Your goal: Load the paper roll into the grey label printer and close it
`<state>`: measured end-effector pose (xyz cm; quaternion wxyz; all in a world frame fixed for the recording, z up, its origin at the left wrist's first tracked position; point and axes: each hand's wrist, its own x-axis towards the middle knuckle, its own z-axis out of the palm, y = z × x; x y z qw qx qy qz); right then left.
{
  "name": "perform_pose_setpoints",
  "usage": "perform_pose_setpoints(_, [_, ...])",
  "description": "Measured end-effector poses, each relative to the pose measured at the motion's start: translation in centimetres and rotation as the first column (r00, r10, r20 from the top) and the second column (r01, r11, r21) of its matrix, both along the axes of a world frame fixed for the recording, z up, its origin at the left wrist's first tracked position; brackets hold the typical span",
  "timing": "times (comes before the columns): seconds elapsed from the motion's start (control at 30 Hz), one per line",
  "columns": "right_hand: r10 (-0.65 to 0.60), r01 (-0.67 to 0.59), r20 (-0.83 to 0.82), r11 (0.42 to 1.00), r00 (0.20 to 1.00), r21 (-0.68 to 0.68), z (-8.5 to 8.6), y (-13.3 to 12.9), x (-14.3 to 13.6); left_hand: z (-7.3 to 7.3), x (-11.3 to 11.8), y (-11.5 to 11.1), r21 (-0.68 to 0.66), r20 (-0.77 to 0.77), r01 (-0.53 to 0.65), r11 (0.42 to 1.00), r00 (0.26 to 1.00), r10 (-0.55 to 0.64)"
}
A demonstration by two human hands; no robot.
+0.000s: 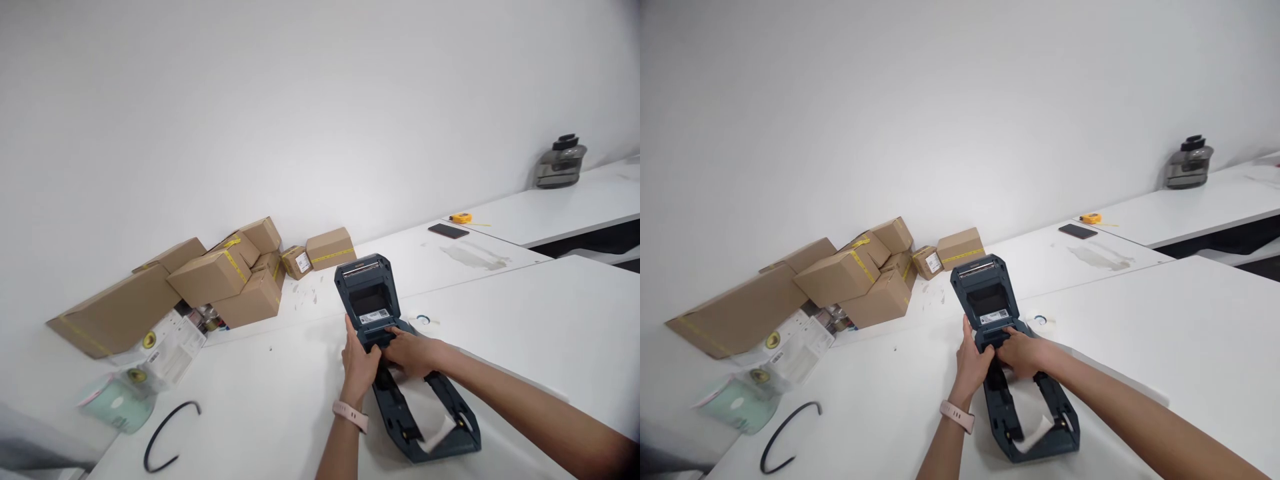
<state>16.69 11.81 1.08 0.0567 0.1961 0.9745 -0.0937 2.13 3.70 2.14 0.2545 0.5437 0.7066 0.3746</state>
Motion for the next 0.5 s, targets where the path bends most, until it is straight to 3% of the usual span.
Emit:
perform_pose_setpoints(0.13, [0.042,-0.044,-0.028,0.994,0.999,-0.100,0.9,0.2,0.6,-0.1,-0.1,0.0,0.002,0.023,0.001,1.000,1.000,-0.001])
perform_pose_setpoints(0.33, [-0.003,-0.024,-0.116,0.972,0.993,-0.233,2.5,-0.1,1.0,-0.5,-0.1,0.2,-0.011,0.013,-0.033,0.999,0.999,0.033])
perform_pose_setpoints(0.43, [-0.061,-0.007,-0.195,0.943,0.979,-0.332,4.7,-0.2,3.5,-0.6,-0.1,0.2,0.035,0.057,-0.017,0.999,0.998,0.015])
perform_pose_setpoints(0.5, [-0.137,-0.040,-0.332,0.879,0.933,-0.475,6.4,0.0,6.8,-0.7,-0.1,0.1,0.066,0.099,-0.012,0.998,0.995,0.005])
